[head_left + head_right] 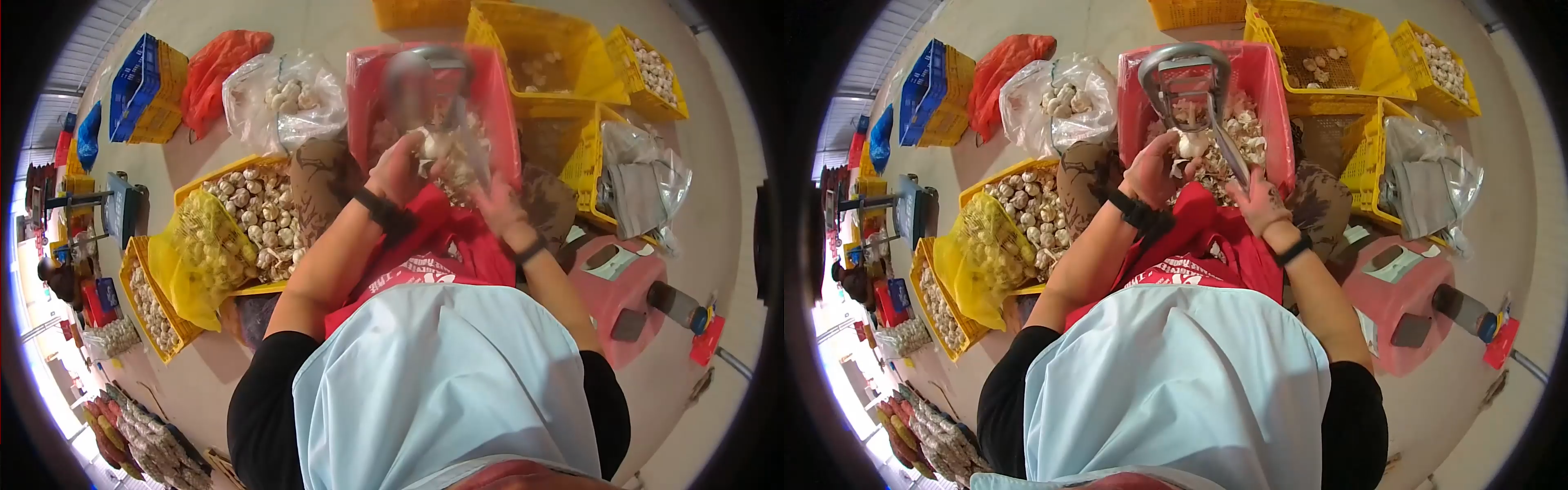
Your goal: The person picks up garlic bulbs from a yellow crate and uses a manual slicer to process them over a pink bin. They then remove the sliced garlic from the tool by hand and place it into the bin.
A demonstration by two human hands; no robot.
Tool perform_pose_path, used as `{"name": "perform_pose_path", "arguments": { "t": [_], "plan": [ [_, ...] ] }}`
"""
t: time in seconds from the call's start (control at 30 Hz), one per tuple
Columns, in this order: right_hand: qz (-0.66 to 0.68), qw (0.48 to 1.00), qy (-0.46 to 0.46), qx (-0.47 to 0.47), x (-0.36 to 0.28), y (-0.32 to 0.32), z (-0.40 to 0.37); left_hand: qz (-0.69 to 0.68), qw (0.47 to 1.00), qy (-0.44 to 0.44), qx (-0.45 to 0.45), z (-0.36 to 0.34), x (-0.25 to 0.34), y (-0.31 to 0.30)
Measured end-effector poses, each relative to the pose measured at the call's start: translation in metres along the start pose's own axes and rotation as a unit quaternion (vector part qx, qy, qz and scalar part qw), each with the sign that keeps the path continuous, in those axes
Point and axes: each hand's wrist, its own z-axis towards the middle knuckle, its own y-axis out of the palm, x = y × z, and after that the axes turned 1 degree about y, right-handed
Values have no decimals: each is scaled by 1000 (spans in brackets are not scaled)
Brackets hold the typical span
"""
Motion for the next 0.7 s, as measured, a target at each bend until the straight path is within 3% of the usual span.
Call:
{"name": "perform_pose_path", "arguments": {
  "t": [0.03, 0.1, 0.17, 0.23, 0.33, 0.4, 0.43, 0.47, 0.57, 0.7],
  "plan": [
    [-16, 999, -15, 24, 20, 16, 15, 5, 1000, 3, -1, 7, -2, -4],
    [-26, 998, -35, 40, 30, 23, 20, 225, 949, 191, -108, 36, -23, -46],
    [-17, 998, -50, 24, 18, 15, 23, 207, 952, 184, -130, 32, -16, -33],
    [45, 998, -2, -34, -9, -7, 8, -52, 997, -29, -50, 7, -4, -6],
    [81, 995, -4, -61, -22, -29, -13, -75, 994, -29, -80, -15, 3, 1],
    [101, 993, -31, -53, -19, -35, -19, -53, 977, 51, -200, 14, -19, -39],
    [122, 989, 5, -81, -30, -42, -21, -41, 961, 91, -260, 25, -26, -53],
    [140, 983, 42, -107, -42, -49, -24, 6, 970, 118, -212, 17, -25, -46],
    [123, 988, 3, -92, -35, -48, -23, 101, 978, 169, -71, -8, -21, -21],
    [130, 987, 16, -99, -41, -50, -25, 183, 960, 200, -63, 0, -21, -22]
  ]
}}
